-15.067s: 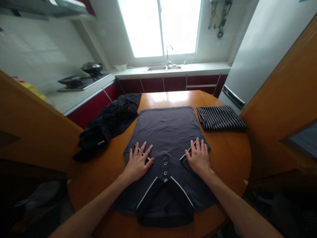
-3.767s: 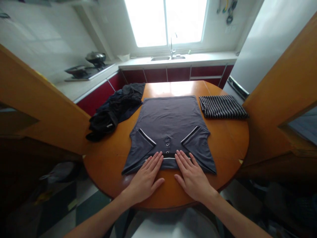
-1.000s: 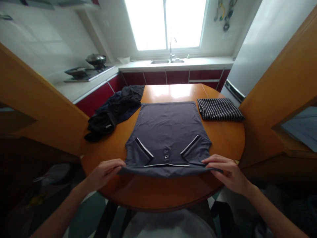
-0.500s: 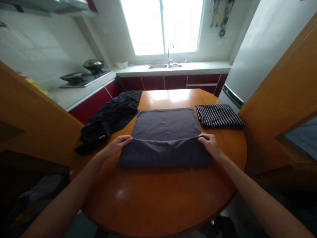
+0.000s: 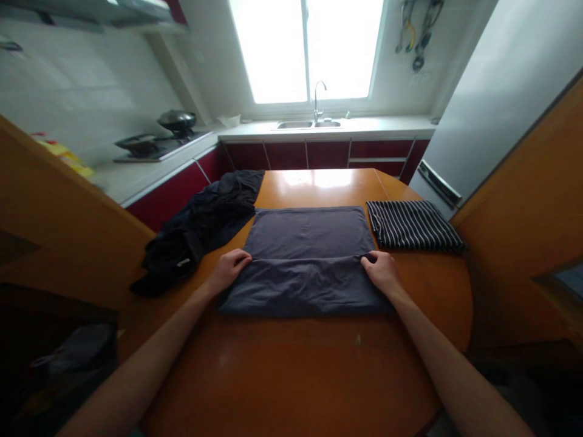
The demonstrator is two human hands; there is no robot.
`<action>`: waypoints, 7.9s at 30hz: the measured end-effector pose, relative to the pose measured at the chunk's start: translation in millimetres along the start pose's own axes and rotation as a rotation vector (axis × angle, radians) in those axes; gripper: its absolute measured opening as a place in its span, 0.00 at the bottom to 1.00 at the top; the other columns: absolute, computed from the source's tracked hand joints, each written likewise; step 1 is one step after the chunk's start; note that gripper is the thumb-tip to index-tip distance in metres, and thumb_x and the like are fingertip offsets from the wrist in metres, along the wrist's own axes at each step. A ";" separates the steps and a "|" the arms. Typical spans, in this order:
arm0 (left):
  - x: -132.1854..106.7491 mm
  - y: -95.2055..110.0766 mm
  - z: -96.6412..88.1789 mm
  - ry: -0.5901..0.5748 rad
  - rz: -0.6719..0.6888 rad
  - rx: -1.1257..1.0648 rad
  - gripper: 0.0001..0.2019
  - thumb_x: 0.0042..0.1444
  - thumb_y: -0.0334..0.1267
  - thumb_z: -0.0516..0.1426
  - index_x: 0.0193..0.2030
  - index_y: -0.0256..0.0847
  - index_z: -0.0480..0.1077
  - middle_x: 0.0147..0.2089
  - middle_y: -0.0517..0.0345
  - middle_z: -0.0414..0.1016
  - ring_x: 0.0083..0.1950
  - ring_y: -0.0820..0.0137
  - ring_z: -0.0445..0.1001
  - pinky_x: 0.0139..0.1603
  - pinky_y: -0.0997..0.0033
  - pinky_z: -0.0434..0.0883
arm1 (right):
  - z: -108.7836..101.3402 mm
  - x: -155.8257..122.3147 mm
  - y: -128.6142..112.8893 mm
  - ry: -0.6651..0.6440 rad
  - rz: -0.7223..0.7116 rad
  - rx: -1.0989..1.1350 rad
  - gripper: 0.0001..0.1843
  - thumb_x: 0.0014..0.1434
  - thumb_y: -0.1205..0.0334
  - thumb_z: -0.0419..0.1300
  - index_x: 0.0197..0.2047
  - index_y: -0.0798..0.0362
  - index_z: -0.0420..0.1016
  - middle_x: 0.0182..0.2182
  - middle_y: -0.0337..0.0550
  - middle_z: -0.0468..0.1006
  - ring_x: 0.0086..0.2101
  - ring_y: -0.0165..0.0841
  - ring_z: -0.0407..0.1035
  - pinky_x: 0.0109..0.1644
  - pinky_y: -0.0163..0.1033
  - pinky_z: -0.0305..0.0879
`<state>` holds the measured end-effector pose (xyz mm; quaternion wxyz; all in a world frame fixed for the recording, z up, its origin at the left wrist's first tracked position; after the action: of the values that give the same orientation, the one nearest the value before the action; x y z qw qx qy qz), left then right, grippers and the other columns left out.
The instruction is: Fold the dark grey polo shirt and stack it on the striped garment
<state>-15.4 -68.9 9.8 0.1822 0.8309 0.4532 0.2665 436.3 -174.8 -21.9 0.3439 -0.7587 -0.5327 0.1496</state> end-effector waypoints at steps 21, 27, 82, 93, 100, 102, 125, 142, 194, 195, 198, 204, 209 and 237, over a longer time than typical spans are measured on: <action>17.0 -17.7 10.3 0.248 -0.016 -0.024 0.15 0.64 0.47 0.54 0.36 0.40 0.76 0.38 0.52 0.77 0.41 0.63 0.75 0.46 0.66 0.70 | 7.0 32.1 -4.1 0.146 -0.148 0.112 0.18 0.57 0.50 0.57 0.34 0.56 0.81 0.33 0.51 0.83 0.34 0.42 0.75 0.41 0.42 0.67; 28.6 -26.2 18.3 0.204 -0.048 -0.015 0.15 0.63 0.47 0.55 0.37 0.40 0.77 0.37 0.53 0.77 0.37 0.65 0.74 0.42 0.68 0.70 | 18.5 37.1 1.7 0.105 -0.147 -0.062 0.16 0.59 0.54 0.57 0.35 0.56 0.81 0.37 0.53 0.83 0.37 0.42 0.76 0.43 0.42 0.68; -51.4 59.1 55.2 -0.154 0.166 0.513 0.33 0.70 0.56 0.45 0.77 0.44 0.47 0.77 0.50 0.48 0.77 0.56 0.49 0.73 0.47 0.51 | 28.4 -50.7 -35.2 -0.254 -0.497 -0.434 0.36 0.70 0.43 0.45 0.75 0.49 0.51 0.73 0.48 0.48 0.71 0.41 0.44 0.73 0.57 0.43; -103.0 -1.7 -4.8 -0.239 0.200 0.430 0.33 0.70 0.52 0.49 0.77 0.47 0.46 0.75 0.52 0.52 0.75 0.57 0.53 0.72 0.46 0.57 | -36.6 -69.5 45.8 -0.145 -0.384 -0.502 0.34 0.71 0.44 0.43 0.75 0.49 0.50 0.73 0.50 0.50 0.72 0.42 0.43 0.72 0.61 0.43; -108.1 5.3 -35.0 -0.207 0.335 0.336 0.24 0.69 0.41 0.50 0.71 0.50 0.62 0.70 0.57 0.64 0.70 0.62 0.65 0.70 0.55 0.65 | -54.4 -94.0 34.0 -0.241 -0.683 -0.384 0.31 0.69 0.53 0.53 0.73 0.42 0.57 0.71 0.44 0.56 0.70 0.41 0.48 0.72 0.58 0.48; -107.0 10.8 -36.2 -0.218 0.374 0.333 0.25 0.68 0.33 0.48 0.71 0.52 0.62 0.70 0.60 0.65 0.69 0.64 0.66 0.70 0.56 0.66 | -55.5 -94.0 31.7 -0.254 -0.721 -0.389 0.28 0.69 0.57 0.53 0.71 0.41 0.61 0.70 0.43 0.59 0.69 0.41 0.52 0.72 0.58 0.50; -136.7 32.5 -56.4 -0.392 0.212 0.057 0.23 0.63 0.30 0.54 0.61 0.54 0.74 0.60 0.59 0.77 0.62 0.63 0.74 0.66 0.59 0.69 | -92.5 -123.2 48.8 -0.406 -0.662 0.070 0.17 0.66 0.59 0.58 0.56 0.44 0.80 0.59 0.45 0.76 0.64 0.45 0.62 0.68 0.57 0.60; -77.4 61.3 -104.0 -0.178 -0.092 -0.237 0.22 0.60 0.56 0.58 0.31 0.36 0.74 0.27 0.60 0.71 0.29 0.72 0.68 0.29 0.77 0.65 | -140.8 -69.7 -10.4 -0.294 -0.206 0.396 0.24 0.52 0.40 0.68 0.36 0.54 0.85 0.33 0.46 0.83 0.34 0.42 0.76 0.38 0.42 0.74; 30.1 -4.8 -2.7 0.254 -0.177 0.302 0.17 0.64 0.43 0.53 0.54 0.38 0.74 0.54 0.43 0.74 0.57 0.54 0.72 0.60 0.56 0.68 | 4.5 37.0 -40.8 0.318 -0.218 -0.279 0.28 0.66 0.56 0.50 0.64 0.62 0.68 0.57 0.64 0.73 0.57 0.52 0.65 0.62 0.55 0.60; 28.8 10.3 1.4 0.267 -0.134 0.316 0.19 0.65 0.42 0.51 0.58 0.38 0.72 0.59 0.42 0.72 0.61 0.54 0.70 0.64 0.55 0.66 | 9.7 26.5 -52.9 0.288 -0.269 -0.260 0.28 0.67 0.55 0.48 0.65 0.61 0.68 0.59 0.62 0.72 0.59 0.51 0.63 0.64 0.55 0.58; 17.0 61.6 30.5 0.142 0.083 0.269 0.23 0.70 0.42 0.46 0.67 0.38 0.65 0.68 0.45 0.65 0.70 0.58 0.62 0.71 0.56 0.59 | 38.7 -11.7 -91.0 0.024 -0.511 -0.196 0.29 0.70 0.55 0.44 0.67 0.58 0.66 0.66 0.54 0.66 0.66 0.44 0.55 0.70 0.49 0.50; -13.8 100.3 92.4 -0.202 0.257 0.371 0.30 0.72 0.52 0.40 0.76 0.42 0.50 0.76 0.47 0.51 0.77 0.58 0.48 0.74 0.47 0.49 | 87.0 -54.0 -118.0 -0.367 -0.682 -0.298 0.34 0.70 0.50 0.45 0.74 0.54 0.53 0.73 0.49 0.50 0.71 0.42 0.45 0.73 0.55 0.40; -5.8 78.2 88.2 -0.226 0.140 0.398 0.32 0.71 0.56 0.40 0.75 0.42 0.52 0.77 0.50 0.47 0.78 0.57 0.45 0.75 0.46 0.46 | 76.0 -27.0 -94.7 -0.397 -0.590 -0.352 0.36 0.71 0.43 0.40 0.74 0.54 0.53 0.73 0.50 0.48 0.72 0.40 0.41 0.73 0.56 0.37; -19.1 113.1 79.5 -0.315 0.386 0.352 0.35 0.69 0.57 0.47 0.77 0.47 0.45 0.77 0.51 0.47 0.77 0.57 0.46 0.75 0.50 0.47 | 70.8 -39.5 -100.4 -0.345 -0.678 -0.338 0.35 0.72 0.43 0.41 0.73 0.54 0.56 0.72 0.52 0.52 0.72 0.41 0.44 0.73 0.55 0.39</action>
<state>98.6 -149.1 3.2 0.0492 0.9516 0.2922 0.0812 308.2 -165.4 -9.9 0.1500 -0.5499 -0.8192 0.0632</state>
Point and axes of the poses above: each hand's wrist, its own x-axis towards the middle knuckle, its own z-axis out of the palm, y = z × x, the point moved 1 cm from there along x, towards the middle knuckle
